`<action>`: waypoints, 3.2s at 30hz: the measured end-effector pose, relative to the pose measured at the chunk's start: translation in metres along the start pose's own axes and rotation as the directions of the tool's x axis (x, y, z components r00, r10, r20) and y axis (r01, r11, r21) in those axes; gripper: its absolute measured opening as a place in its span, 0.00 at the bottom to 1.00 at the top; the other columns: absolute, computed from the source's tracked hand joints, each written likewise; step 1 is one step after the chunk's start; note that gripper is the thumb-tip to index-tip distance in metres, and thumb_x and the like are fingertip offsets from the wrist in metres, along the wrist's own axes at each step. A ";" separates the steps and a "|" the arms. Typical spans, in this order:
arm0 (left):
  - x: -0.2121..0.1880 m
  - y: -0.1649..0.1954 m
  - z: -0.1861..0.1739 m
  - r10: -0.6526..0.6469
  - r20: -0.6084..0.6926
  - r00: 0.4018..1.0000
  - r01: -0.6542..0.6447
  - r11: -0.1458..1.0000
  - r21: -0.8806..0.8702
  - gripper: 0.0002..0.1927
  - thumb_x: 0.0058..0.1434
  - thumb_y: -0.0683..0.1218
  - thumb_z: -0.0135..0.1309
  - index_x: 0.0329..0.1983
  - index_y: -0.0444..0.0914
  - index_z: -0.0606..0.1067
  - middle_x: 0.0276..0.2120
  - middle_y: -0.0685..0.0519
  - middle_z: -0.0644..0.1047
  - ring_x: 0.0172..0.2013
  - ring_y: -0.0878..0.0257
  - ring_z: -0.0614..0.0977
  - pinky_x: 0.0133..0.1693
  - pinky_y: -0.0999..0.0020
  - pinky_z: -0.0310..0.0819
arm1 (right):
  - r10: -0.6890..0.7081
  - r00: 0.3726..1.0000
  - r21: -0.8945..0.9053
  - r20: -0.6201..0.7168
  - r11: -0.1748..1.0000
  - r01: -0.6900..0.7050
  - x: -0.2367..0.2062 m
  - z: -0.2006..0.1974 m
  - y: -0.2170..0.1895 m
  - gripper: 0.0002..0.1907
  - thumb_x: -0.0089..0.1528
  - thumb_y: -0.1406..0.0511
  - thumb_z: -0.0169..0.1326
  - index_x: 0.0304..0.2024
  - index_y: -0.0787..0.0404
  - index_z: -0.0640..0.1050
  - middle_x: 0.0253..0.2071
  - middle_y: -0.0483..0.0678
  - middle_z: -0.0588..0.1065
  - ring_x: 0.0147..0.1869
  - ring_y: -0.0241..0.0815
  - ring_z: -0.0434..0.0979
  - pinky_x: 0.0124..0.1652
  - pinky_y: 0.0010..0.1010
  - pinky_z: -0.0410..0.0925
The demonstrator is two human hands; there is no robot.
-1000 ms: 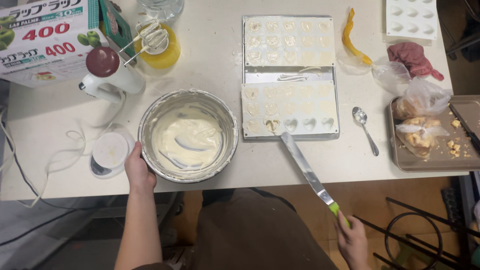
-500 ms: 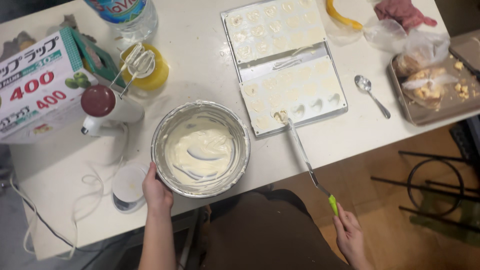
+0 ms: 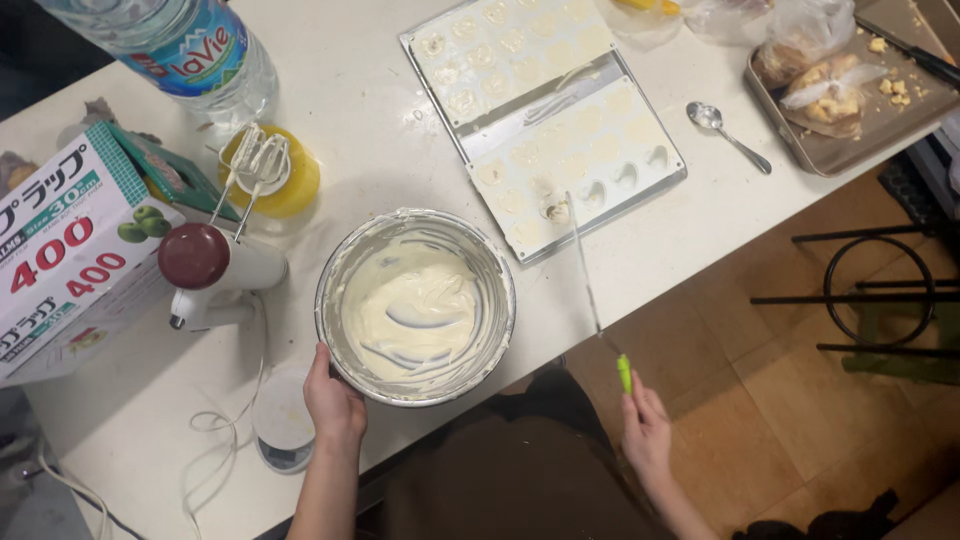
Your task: The person holds a metal bowl of white cream in one hand and uses a spatula to scoop the cream and fill the cavities of a heart-shaped mold tray on the table, repeating the scoop-and-fill motion across the tray.
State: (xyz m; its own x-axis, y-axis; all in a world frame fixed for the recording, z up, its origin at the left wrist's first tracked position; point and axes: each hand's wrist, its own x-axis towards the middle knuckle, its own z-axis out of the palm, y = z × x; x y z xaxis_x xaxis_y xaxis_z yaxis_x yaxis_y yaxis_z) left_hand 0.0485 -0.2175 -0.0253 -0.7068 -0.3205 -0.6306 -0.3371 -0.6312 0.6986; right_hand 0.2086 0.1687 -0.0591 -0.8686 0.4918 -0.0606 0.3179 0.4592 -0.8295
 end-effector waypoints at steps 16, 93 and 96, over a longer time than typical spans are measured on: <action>0.001 0.003 -0.004 0.079 0.028 0.996 -0.081 0.992 0.098 0.21 0.76 0.51 0.38 0.56 0.31 0.72 0.51 0.47 0.77 0.50 0.60 0.79 0.52 0.64 0.73 | -0.131 0.983 -0.629 0.126 0.756 0.182 0.012 -0.113 -0.031 0.24 0.63 0.62 0.55 0.62 0.49 0.77 0.43 0.51 0.77 0.38 0.50 0.78 0.37 0.40 0.72; -0.164 -0.183 0.199 0.738 -0.177 0.652 -0.694 0.674 0.253 0.12 0.74 0.46 0.41 0.51 0.33 0.71 0.47 0.52 0.73 0.46 0.64 0.73 0.51 0.68 0.69 | 0.155 -0.138 0.205 0.978 -0.823 0.529 0.359 -0.071 -0.375 0.26 0.63 0.67 0.55 0.65 0.47 0.70 0.50 0.34 0.73 0.47 0.34 0.77 0.41 0.22 0.74; -0.163 -0.183 0.199 0.738 -0.199 0.645 -0.692 0.675 0.258 0.13 0.75 0.45 0.40 0.51 0.33 0.71 0.46 0.52 0.73 0.45 0.64 0.72 0.51 0.67 0.68 | 0.112 -0.117 0.157 0.987 -0.838 0.522 0.363 -0.073 -0.383 0.27 0.61 0.66 0.56 0.64 0.45 0.71 0.46 0.33 0.75 0.49 0.34 0.77 0.42 0.23 0.73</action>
State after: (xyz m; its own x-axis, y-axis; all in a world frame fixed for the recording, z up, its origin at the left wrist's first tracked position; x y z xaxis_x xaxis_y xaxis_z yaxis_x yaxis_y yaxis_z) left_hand 0.1018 0.0911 0.0168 -0.5808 -0.8130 0.0412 0.1014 -0.0221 0.9946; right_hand -0.2009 0.2251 0.2771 -0.2376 -0.7359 -0.6340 -0.7798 -0.2447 0.5763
